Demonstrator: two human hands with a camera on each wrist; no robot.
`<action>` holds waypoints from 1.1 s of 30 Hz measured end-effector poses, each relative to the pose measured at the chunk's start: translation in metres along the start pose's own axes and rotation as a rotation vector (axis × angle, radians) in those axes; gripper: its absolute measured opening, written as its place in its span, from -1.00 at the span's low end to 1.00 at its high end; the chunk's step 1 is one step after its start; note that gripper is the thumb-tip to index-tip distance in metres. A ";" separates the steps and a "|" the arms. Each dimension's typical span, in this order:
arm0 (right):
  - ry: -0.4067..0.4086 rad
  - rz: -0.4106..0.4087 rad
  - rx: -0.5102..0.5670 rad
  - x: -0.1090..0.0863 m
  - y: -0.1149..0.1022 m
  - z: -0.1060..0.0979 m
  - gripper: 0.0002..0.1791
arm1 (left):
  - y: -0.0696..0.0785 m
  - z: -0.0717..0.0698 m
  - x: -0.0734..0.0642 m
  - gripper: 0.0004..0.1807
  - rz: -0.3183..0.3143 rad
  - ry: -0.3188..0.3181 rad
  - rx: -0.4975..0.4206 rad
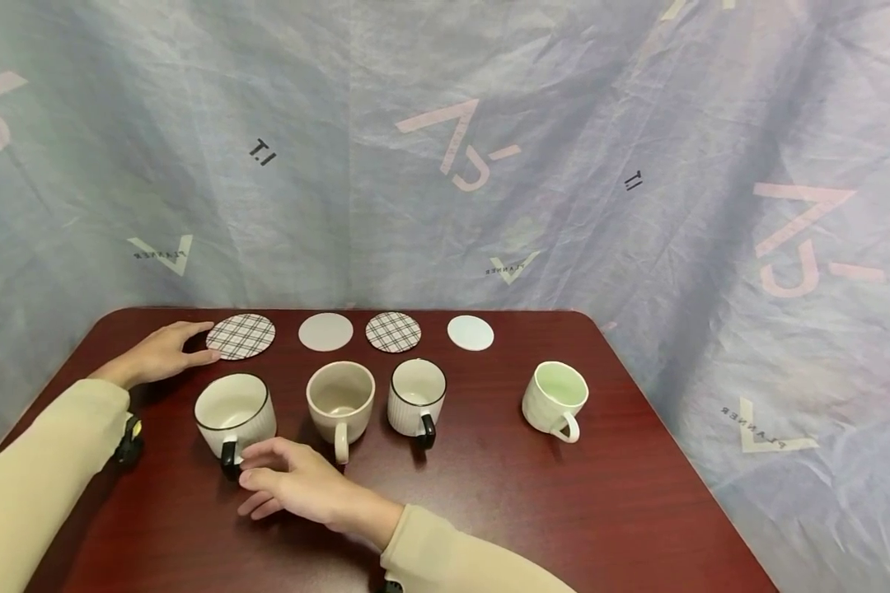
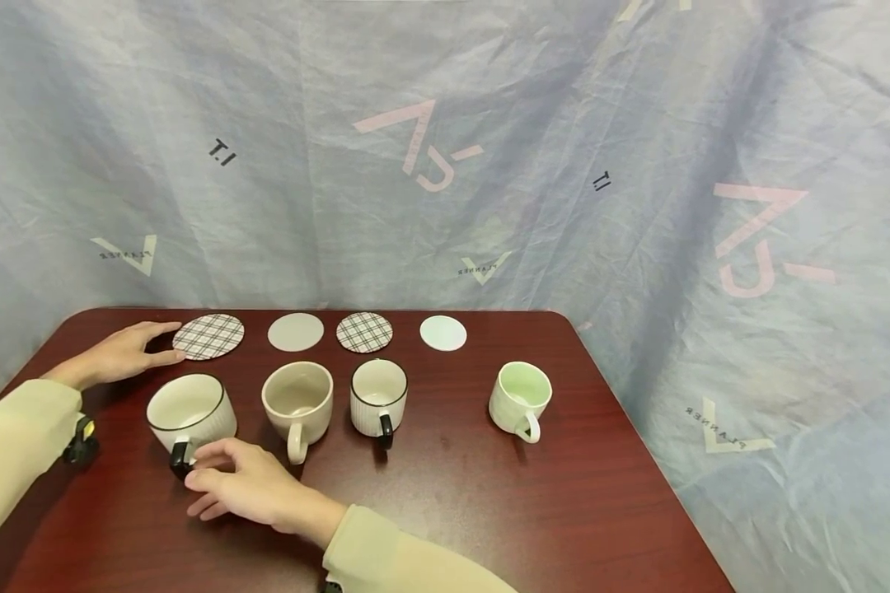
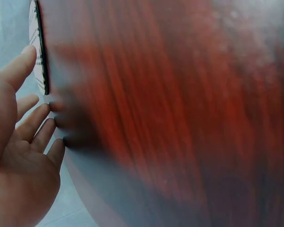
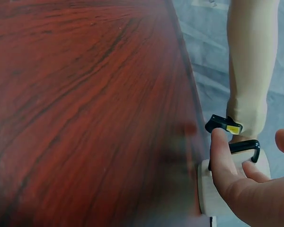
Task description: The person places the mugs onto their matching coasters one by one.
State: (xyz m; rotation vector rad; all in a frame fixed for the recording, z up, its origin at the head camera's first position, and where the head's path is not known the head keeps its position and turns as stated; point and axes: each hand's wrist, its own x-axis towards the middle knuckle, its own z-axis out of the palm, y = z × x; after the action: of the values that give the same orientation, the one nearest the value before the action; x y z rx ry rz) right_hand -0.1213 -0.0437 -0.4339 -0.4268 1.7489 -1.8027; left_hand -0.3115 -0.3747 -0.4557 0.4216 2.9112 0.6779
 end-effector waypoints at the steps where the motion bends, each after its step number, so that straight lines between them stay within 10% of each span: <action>1: 0.003 0.002 0.002 0.001 0.001 0.001 -0.65 | -0.001 0.000 0.000 -0.10 0.000 0.001 0.000; 33: 0.037 -0.010 0.085 0.024 0.006 0.023 -0.75 | -0.002 0.005 0.000 -0.20 0.021 -0.003 0.005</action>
State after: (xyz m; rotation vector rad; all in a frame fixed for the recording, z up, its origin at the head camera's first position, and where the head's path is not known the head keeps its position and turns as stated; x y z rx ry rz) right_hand -0.1247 -0.0761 -0.4414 -0.3705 1.6900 -1.8956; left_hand -0.3114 -0.3744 -0.4614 0.4533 2.9100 0.6729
